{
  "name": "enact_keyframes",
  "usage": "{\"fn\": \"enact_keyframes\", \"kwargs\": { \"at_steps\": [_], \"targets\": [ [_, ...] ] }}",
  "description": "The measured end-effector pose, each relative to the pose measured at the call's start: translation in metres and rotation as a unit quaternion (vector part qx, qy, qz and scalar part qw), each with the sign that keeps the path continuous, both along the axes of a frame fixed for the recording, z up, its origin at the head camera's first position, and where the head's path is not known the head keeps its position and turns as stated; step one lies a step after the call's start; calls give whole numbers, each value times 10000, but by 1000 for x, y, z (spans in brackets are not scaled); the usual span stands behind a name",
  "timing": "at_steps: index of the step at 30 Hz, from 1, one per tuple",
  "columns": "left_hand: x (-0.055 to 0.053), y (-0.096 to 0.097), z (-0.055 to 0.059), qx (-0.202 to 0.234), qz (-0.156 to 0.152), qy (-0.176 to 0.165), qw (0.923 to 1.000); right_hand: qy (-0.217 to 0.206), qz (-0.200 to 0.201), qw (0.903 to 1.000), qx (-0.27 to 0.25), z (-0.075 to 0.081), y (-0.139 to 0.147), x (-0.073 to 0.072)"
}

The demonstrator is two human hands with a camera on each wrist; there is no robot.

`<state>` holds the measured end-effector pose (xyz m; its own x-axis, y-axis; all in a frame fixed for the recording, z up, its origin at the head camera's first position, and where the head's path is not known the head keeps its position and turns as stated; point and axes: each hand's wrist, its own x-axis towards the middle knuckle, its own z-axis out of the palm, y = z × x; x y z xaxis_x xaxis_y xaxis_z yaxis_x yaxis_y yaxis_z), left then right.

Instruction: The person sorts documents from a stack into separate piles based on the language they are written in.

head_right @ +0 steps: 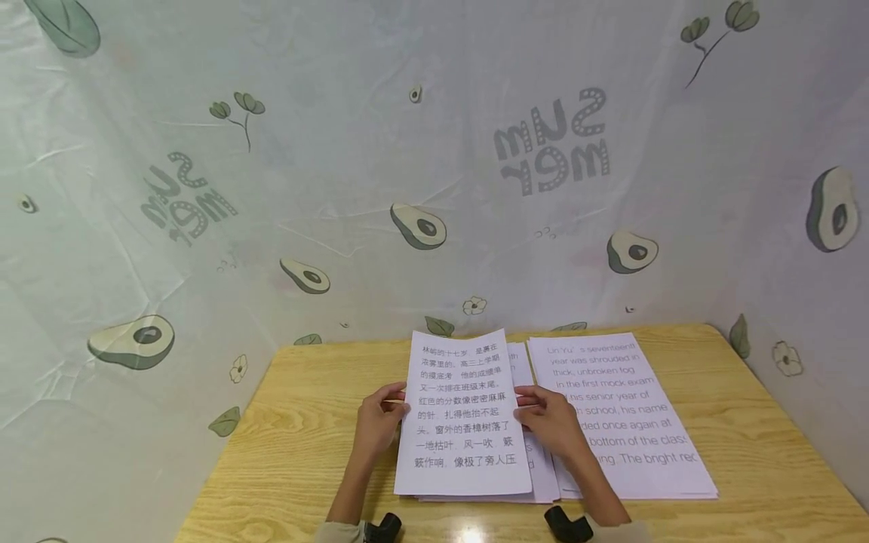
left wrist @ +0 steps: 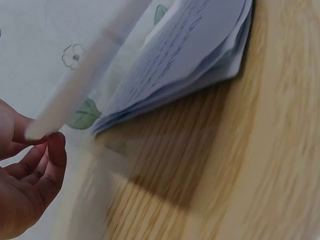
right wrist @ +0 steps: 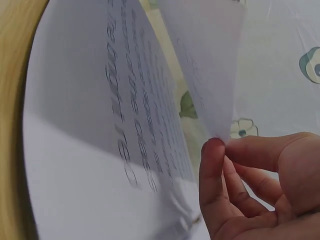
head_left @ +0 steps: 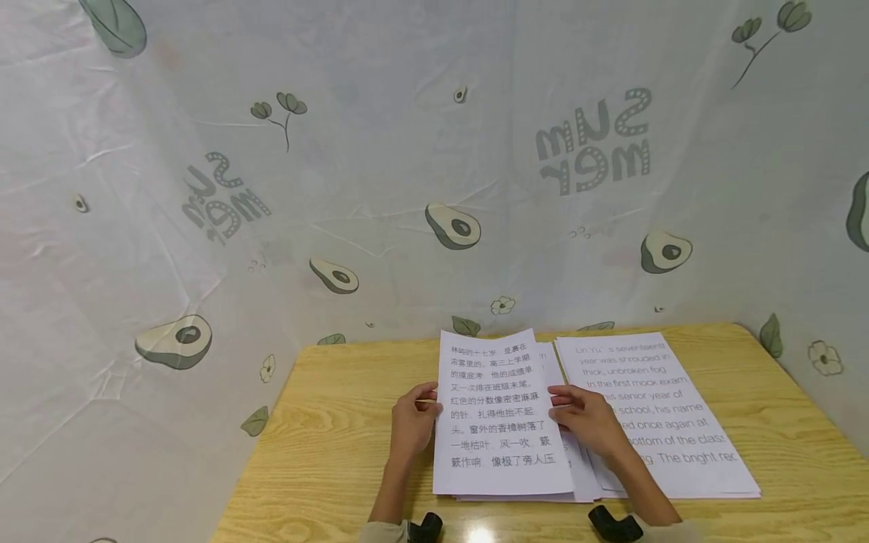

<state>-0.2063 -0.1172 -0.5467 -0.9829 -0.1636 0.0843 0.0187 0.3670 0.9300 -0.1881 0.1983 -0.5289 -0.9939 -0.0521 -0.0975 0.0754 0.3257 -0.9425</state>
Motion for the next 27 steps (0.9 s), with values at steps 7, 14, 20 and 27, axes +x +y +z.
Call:
{"fn": "enact_keyframes", "kwargs": {
  "at_steps": [7, 14, 20, 27],
  "targets": [
    [-2, -25, 0, 352, -88, -115, 9993, -95, -44, 9986, -518, -3, -23, -2],
    [-2, -48, 2, 526, -66, -239, 9983, -226, -55, 9965, -802, -7, -41, -6],
    [-3, -66, 2, 685, 49, -369, 9970, -256, -73, 9935, -1104, -14, -58, -11],
    [-1, -85, 2, 754, 171, -423, 9961, -205, -34, 9901, -1388, -17, -79, -12]
  ]
}}
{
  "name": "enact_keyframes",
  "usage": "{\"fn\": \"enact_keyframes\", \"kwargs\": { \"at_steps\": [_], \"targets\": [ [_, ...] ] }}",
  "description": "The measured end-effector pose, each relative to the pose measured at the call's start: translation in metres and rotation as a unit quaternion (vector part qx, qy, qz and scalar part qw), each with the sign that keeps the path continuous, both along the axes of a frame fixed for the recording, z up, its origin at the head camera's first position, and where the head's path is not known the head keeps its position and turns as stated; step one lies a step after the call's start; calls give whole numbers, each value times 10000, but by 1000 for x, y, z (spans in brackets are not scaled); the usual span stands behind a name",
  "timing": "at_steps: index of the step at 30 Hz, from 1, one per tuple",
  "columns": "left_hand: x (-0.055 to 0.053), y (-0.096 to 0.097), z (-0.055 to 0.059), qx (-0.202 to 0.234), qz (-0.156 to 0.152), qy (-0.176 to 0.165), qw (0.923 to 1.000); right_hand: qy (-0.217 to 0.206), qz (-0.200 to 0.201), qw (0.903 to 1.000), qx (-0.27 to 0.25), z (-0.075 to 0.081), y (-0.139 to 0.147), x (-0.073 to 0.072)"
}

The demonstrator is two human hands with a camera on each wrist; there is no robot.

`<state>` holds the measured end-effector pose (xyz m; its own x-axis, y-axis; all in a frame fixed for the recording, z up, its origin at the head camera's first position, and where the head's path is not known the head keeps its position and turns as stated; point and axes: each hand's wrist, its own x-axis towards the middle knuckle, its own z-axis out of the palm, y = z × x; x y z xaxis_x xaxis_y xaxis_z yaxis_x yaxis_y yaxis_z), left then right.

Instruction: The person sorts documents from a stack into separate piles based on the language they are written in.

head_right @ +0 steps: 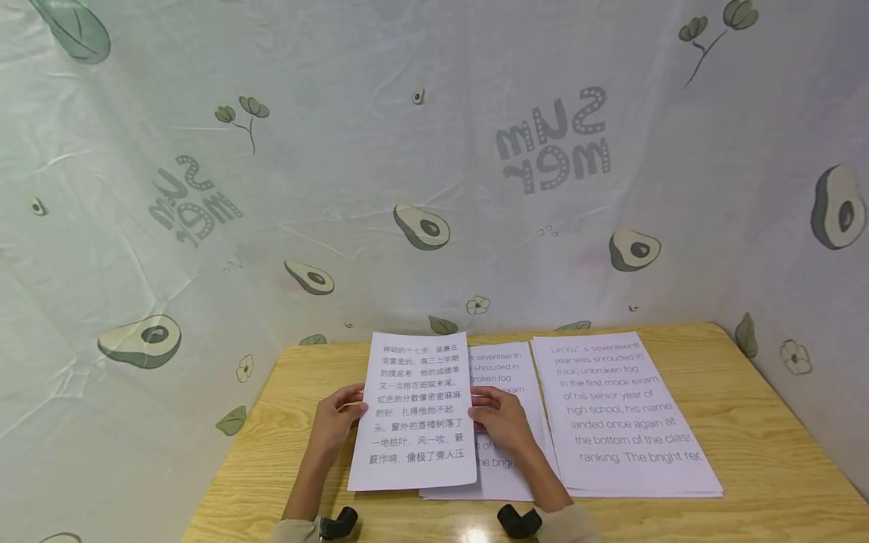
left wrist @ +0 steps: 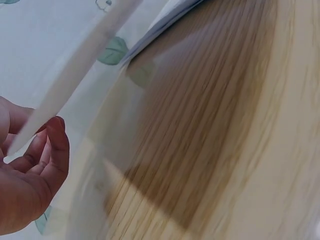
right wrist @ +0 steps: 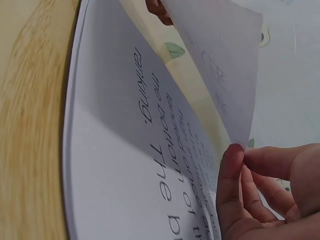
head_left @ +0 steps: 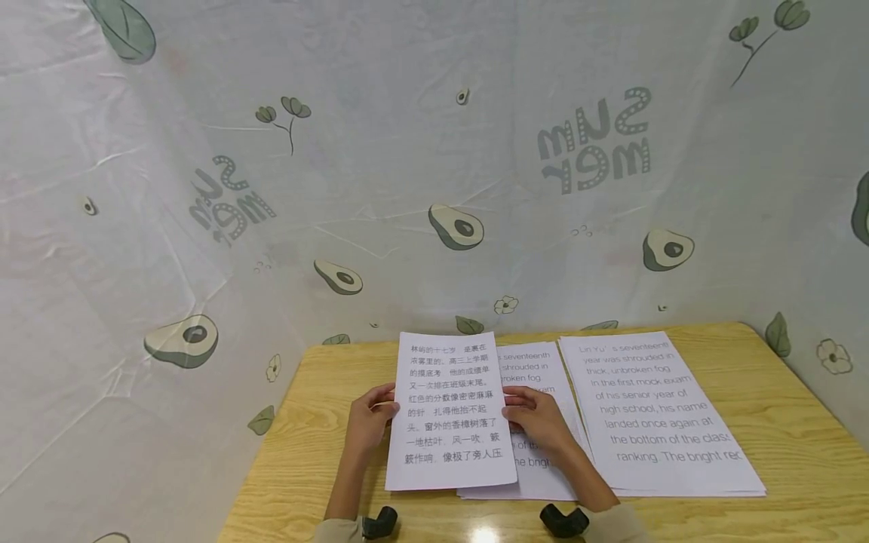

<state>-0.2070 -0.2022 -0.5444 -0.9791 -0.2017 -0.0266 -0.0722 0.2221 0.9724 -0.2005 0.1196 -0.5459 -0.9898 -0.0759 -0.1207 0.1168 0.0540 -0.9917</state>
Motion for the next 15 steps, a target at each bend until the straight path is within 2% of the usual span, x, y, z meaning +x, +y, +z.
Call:
{"fn": "enact_keyframes", "kwargs": {
  "at_steps": [8, 15],
  "targets": [
    [3, -13, 1, -38, -1, -7, 10000, -39, -70, 9999, -95, -3, -16, -3],
    [1, -32, -3, -411, 145, -55, 9990, 17, -48, 10000, -74, -1, -35, -4]
  ]
}}
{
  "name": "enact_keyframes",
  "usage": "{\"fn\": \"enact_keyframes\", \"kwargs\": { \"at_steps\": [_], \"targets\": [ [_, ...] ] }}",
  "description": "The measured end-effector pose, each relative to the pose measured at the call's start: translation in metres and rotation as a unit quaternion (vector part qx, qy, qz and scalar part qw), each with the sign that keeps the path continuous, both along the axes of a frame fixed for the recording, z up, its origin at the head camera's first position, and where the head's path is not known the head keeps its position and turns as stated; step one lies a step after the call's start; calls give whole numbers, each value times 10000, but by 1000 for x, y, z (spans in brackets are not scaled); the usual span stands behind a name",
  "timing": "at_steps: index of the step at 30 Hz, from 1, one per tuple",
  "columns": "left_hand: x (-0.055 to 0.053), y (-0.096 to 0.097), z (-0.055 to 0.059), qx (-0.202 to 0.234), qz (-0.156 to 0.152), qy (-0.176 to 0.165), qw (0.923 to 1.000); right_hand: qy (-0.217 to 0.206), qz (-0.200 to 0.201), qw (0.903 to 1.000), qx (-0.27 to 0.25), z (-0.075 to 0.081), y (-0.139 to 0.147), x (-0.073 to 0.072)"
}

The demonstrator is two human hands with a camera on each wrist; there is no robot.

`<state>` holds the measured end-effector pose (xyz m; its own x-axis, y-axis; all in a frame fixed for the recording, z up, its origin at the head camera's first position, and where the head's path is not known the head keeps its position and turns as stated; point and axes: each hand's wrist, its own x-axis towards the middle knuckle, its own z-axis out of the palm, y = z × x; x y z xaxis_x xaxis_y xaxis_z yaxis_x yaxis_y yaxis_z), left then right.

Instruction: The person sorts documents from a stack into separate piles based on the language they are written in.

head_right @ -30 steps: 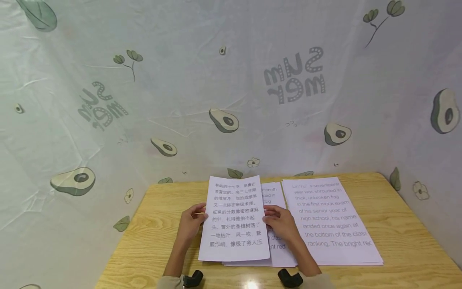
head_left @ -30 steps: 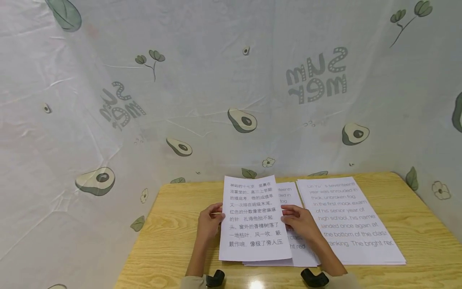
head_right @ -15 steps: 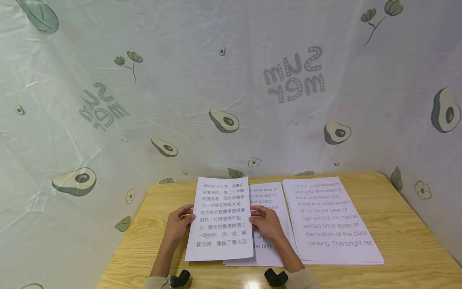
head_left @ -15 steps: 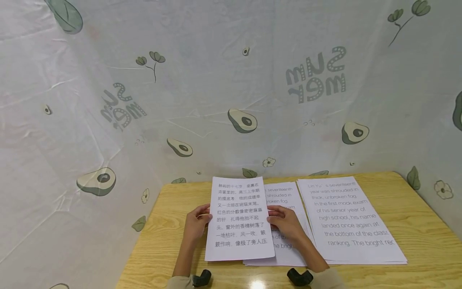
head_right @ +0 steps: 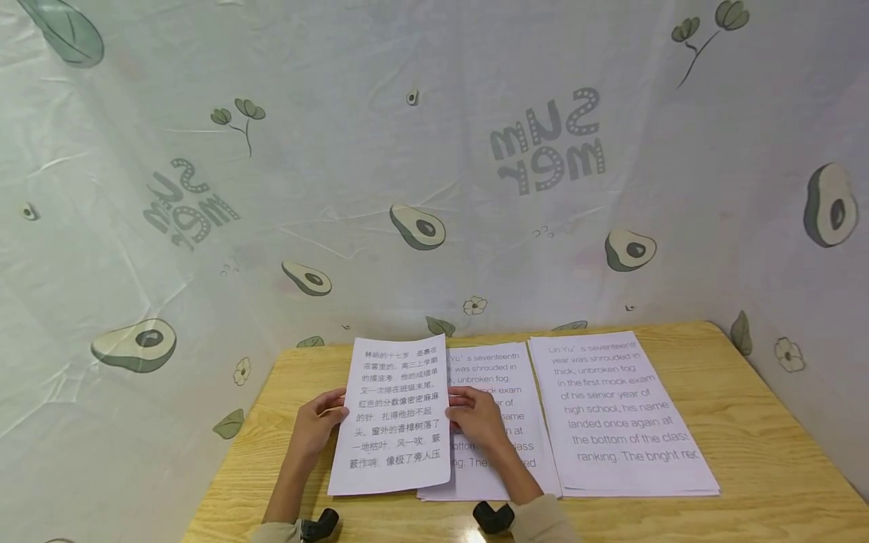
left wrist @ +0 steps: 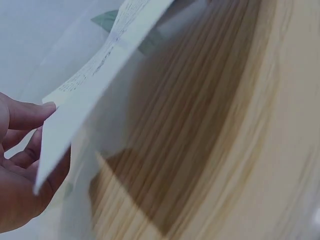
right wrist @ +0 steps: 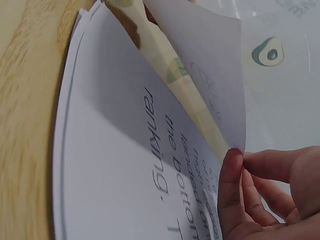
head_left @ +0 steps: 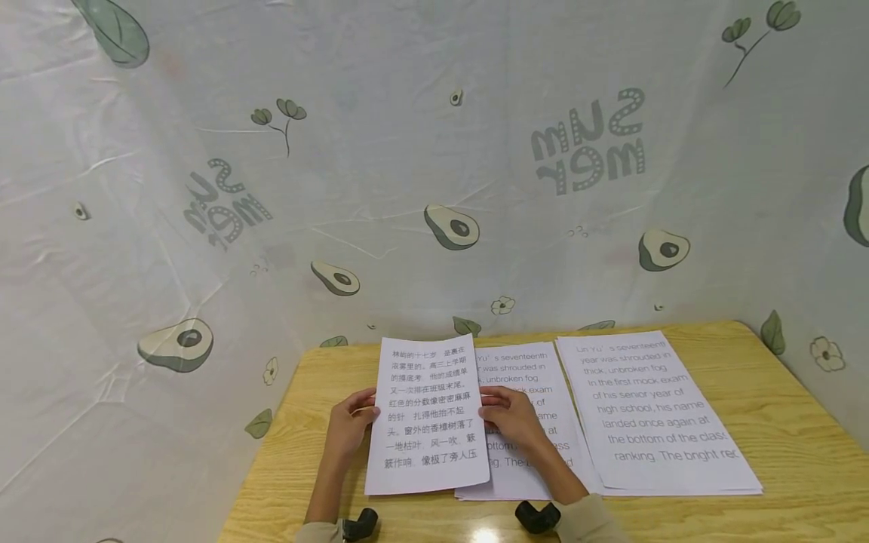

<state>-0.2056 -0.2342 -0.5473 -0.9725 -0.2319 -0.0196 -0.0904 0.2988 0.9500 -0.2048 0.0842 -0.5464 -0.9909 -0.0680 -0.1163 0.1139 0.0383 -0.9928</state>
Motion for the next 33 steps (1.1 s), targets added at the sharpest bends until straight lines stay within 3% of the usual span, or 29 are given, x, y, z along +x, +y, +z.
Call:
{"fn": "enact_keyframes", "kwargs": {
  "at_steps": [7, 20, 33],
  "targets": [
    [0, -24, -5, -77, 127, -84, 9999, 13, 80, 9997, 223, 0, -24, -2],
    [-1, -51, -3, -175, 67, -190, 9996, 153, 200, 9990, 376, -1, -50, 0],
    [0, -58, -4, -390, 141, -214, 9989, 173, 86, 9963, 835, -1, -63, -2]
  ]
}}
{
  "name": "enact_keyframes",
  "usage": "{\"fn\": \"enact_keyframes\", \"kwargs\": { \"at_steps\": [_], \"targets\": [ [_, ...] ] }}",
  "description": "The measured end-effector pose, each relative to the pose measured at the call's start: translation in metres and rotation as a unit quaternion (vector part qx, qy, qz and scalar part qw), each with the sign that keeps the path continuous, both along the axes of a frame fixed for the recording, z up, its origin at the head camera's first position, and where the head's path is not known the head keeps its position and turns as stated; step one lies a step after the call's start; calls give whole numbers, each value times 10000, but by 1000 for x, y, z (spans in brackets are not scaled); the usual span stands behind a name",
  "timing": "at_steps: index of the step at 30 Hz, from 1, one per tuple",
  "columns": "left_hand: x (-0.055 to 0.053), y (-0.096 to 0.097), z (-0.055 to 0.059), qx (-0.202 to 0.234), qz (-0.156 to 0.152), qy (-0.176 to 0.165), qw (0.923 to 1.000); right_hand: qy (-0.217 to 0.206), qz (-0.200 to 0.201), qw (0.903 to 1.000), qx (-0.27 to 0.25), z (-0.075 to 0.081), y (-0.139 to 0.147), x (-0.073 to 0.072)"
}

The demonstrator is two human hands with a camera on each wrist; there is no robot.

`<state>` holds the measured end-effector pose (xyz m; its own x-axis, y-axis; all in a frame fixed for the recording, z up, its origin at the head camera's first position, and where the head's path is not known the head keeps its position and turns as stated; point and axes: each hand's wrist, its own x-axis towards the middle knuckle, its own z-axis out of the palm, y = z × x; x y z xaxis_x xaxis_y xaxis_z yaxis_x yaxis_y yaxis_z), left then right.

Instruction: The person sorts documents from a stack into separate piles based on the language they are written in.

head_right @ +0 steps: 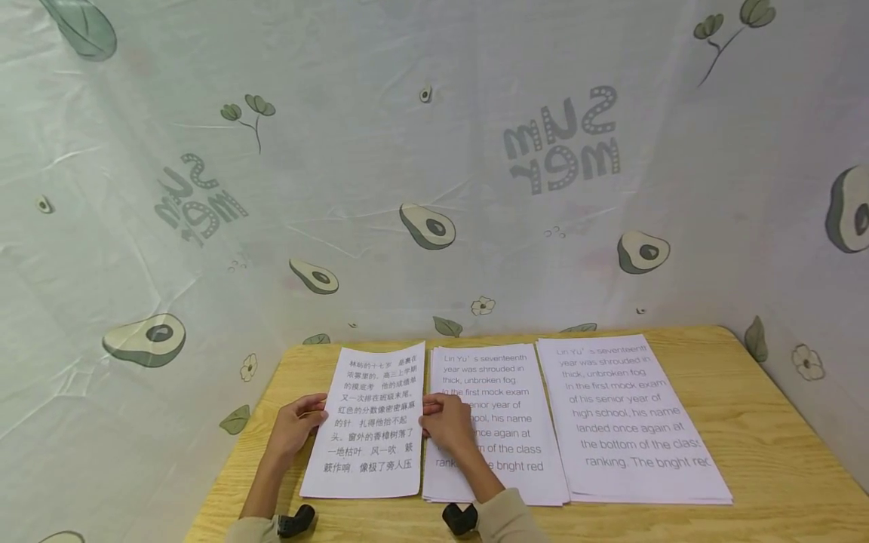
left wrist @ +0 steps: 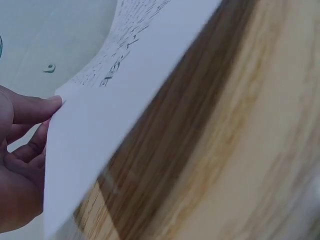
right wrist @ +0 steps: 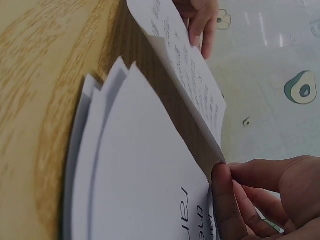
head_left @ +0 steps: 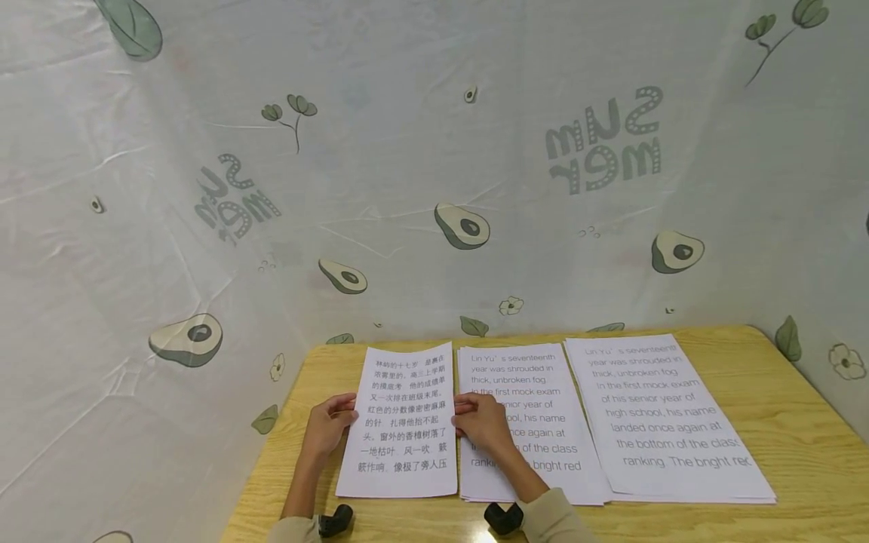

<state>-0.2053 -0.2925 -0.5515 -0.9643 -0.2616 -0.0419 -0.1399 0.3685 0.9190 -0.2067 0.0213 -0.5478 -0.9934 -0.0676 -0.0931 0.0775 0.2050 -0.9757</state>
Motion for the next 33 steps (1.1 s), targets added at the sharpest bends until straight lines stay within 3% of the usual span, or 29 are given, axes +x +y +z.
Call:
{"fn": "enact_keyframes", "kwargs": {
  "at_steps": [6, 11, 18, 24, 33],
  "targets": [
    [-1, 2, 0, -119, 6, -6, 9999, 14, -28, 9999, 122, 0, -2, 0],
    [0, 2, -1, -248, -3, 4, 9997, 316, -12, 9988, 364, 0, -1, 1],
    [10, 2, 6, -1048, 141, 37, 9944, 952, -73, 9903, 1007, 6, 12, 1],
    [15, 15, 13, -1226, 158, 237, 9921, 753, -97, 9922, 987, 14, 33, 6],
    [12, 57, 18, -1159, -42, 380, 9925, 482, -316, 9925, 1076, 21, 76, 13]
  ]
}}
